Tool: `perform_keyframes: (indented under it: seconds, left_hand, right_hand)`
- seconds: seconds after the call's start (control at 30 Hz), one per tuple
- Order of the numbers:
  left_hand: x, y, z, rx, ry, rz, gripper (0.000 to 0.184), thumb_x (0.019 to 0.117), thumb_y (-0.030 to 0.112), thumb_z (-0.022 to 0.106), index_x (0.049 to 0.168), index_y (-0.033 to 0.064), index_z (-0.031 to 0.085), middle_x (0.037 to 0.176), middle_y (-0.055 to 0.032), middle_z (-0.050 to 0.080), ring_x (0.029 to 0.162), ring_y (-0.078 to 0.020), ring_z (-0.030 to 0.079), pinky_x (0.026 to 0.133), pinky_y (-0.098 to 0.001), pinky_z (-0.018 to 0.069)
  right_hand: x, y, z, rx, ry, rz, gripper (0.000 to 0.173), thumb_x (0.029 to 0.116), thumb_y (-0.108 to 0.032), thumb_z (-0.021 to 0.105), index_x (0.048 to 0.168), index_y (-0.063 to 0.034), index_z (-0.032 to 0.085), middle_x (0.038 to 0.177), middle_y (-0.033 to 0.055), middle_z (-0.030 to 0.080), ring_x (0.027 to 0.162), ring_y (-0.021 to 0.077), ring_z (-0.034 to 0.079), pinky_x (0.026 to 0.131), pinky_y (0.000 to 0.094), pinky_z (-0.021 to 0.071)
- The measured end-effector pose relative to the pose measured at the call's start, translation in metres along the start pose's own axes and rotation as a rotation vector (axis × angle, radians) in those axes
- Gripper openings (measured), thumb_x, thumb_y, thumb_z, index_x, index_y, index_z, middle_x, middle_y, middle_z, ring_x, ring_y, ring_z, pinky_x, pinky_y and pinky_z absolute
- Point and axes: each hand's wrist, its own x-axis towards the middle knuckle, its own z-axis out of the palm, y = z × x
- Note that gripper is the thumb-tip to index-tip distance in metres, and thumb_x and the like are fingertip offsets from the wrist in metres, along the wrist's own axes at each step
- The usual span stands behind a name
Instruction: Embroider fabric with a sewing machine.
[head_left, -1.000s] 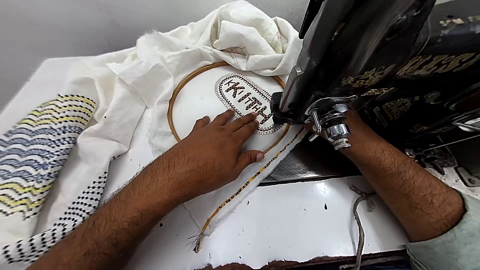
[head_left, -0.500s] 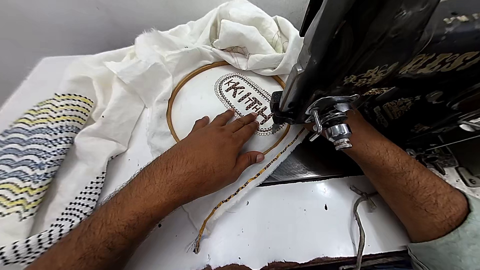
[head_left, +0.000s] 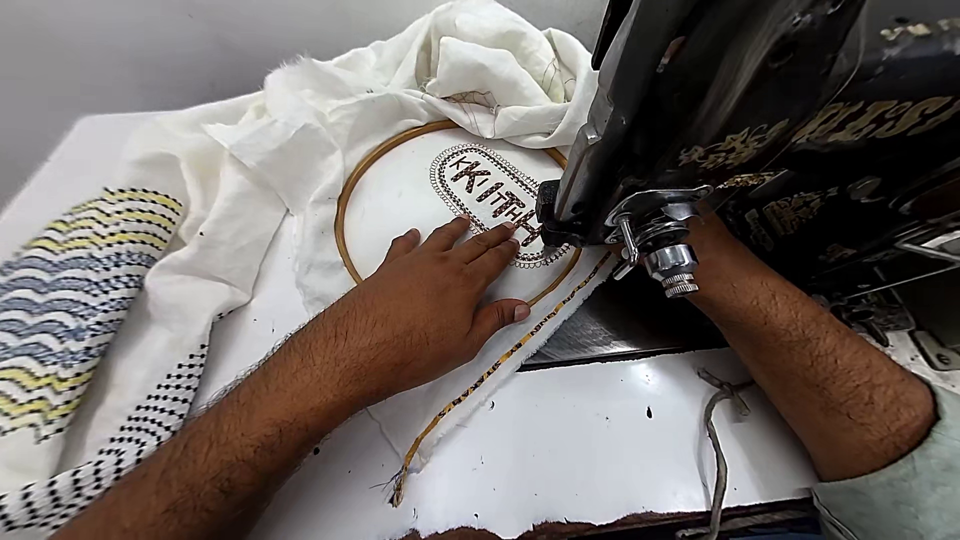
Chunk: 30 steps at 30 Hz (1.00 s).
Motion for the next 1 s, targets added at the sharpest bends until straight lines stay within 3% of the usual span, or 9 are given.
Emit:
perform_keyframes:
  seconds: [0.03,0.07,0.13,0.2,0.3,0.67,1.0]
  left_hand:
    - [0.000,0.001,0.000,-0.002,-0.001,-0.002,0.071,0.1042,0.065,0.028,0.154,0.0198,0.050,0.162,0.0003,0.043,0.151,-0.0341,0.037,0.111,-0.0694,0.0342]
    - [0.000,0.001,-0.001,-0.003,-0.007,-0.002,0.071,0.1044,0.065,0.028,0.154,0.0193,0.049,0.163,0.0000,0.042,0.151,-0.0345,0.036,0.111,-0.0693,0.0339]
    - [0.000,0.002,-0.001,-0.001,-0.012,0.003,0.070,0.1047,0.064,0.027,0.154,0.0190,0.049,0.162,-0.0005,0.043,0.151,-0.0347,0.036,0.111,-0.0689,0.0344]
    - [0.000,0.001,-0.002,-0.007,-0.017,0.001,0.070,0.1047,0.064,0.028,0.154,0.0190,0.049,0.163,-0.0004,0.043,0.151,-0.0345,0.036,0.111,-0.0690,0.0339]
    - [0.001,0.000,0.000,-0.011,-0.010,-0.008,0.070,0.1044,0.065,0.028,0.154,0.0202,0.049,0.162,0.0009,0.043,0.151,-0.0337,0.035,0.112,-0.0696,0.0330]
    - [0.001,0.000,-0.001,-0.007,-0.013,-0.013,0.071,0.1044,0.065,0.027,0.155,0.0197,0.049,0.163,0.0002,0.042,0.152,-0.0339,0.035,0.112,-0.0693,0.0326]
    - [0.000,0.002,-0.001,-0.002,-0.014,-0.009,0.070,0.1047,0.064,0.027,0.154,0.0192,0.049,0.163,0.0003,0.043,0.151,-0.0347,0.035,0.112,-0.0699,0.0328]
  right_hand:
    - [0.005,-0.025,-0.017,0.022,-0.090,0.131,0.022,0.0968,-0.017,0.064,0.111,-0.0017,0.067,0.101,0.0057,0.066,0.095,-0.0004,0.058,0.089,0.0167,0.0443]
    - [0.005,-0.036,-0.023,0.018,-0.083,0.151,0.020,0.0941,-0.011,0.064,0.107,0.0047,0.067,0.097,0.0134,0.067,0.092,0.0061,0.060,0.085,0.0201,0.0456]
    - [0.004,-0.042,-0.024,-0.017,-0.051,0.158,0.018,0.0933,-0.007,0.063,0.102,0.0079,0.065,0.093,0.0161,0.065,0.089,0.0066,0.059,0.082,0.0182,0.0436]
    - [0.003,-0.039,-0.022,-0.036,-0.048,0.119,0.020,0.0926,-0.006,0.062,0.103,0.0112,0.065,0.096,0.0220,0.066,0.092,0.0124,0.060,0.084,0.0228,0.0437]
    - [0.005,-0.030,-0.012,0.012,-0.007,0.137,0.022,0.0963,-0.015,0.062,0.108,0.0038,0.067,0.097,0.0114,0.066,0.092,0.0040,0.060,0.086,0.0180,0.0457]
    - [0.006,-0.037,-0.016,0.054,-0.029,0.163,0.022,0.0956,-0.012,0.065,0.110,0.0041,0.066,0.099,0.0116,0.066,0.094,0.0025,0.059,0.088,0.0168,0.0450]
    - [0.006,-0.033,-0.015,0.076,-0.001,0.127,0.020,0.0958,-0.013,0.063,0.107,0.0035,0.066,0.094,0.0090,0.064,0.088,0.0001,0.058,0.083,0.0147,0.0447]
